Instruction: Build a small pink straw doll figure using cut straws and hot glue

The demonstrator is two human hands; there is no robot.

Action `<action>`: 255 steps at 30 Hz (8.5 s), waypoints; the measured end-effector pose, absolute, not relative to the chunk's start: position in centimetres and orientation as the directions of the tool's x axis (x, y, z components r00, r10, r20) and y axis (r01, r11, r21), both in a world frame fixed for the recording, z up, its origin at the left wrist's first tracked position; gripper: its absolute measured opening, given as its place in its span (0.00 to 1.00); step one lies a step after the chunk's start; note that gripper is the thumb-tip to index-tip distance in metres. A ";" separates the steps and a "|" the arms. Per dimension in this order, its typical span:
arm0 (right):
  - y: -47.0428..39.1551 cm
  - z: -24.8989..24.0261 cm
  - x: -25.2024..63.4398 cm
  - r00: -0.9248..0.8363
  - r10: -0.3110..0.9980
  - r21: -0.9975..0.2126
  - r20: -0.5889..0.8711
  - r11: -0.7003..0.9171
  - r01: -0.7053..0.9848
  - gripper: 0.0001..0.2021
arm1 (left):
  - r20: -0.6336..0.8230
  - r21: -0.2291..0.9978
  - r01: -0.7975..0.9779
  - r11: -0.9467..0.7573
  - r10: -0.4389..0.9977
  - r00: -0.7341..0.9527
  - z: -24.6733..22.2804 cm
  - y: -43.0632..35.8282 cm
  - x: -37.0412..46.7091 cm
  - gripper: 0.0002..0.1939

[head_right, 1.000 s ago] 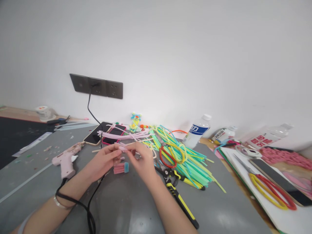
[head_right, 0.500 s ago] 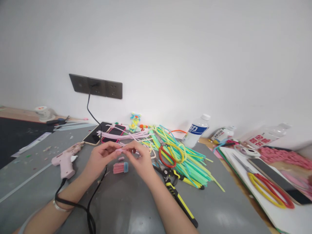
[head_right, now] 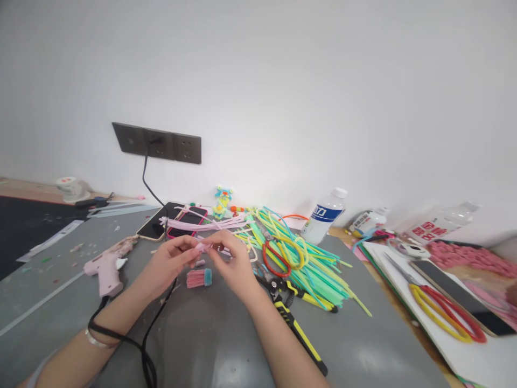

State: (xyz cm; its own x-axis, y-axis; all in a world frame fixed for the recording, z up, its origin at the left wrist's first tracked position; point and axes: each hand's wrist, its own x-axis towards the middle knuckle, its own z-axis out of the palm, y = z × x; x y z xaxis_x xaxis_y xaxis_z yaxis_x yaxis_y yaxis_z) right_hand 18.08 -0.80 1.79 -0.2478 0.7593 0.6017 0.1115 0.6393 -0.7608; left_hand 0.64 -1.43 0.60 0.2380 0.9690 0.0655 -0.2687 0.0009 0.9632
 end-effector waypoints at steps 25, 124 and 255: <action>-0.3 1.4 18.1 -0.200 0.941 -0.951 0.272 0.295 0.094 0.10 | 0.096 0.983 -0.174 -0.056 0.968 0.232 0.6 -1.5 0.7 0.13; -0.5 0.2 16.9 -0.223 0.945 -0.965 0.240 0.257 0.049 0.11 | 0.739 0.499 0.462 -0.733 0.639 0.217 -0.3 -1.1 0.1 0.09; 1.6 -0.5 18.9 -0.094 0.993 -0.947 0.076 0.042 -0.319 0.15 | 0.143 0.602 0.708 -0.369 0.922 0.358 -1.6 0.5 -0.9 0.04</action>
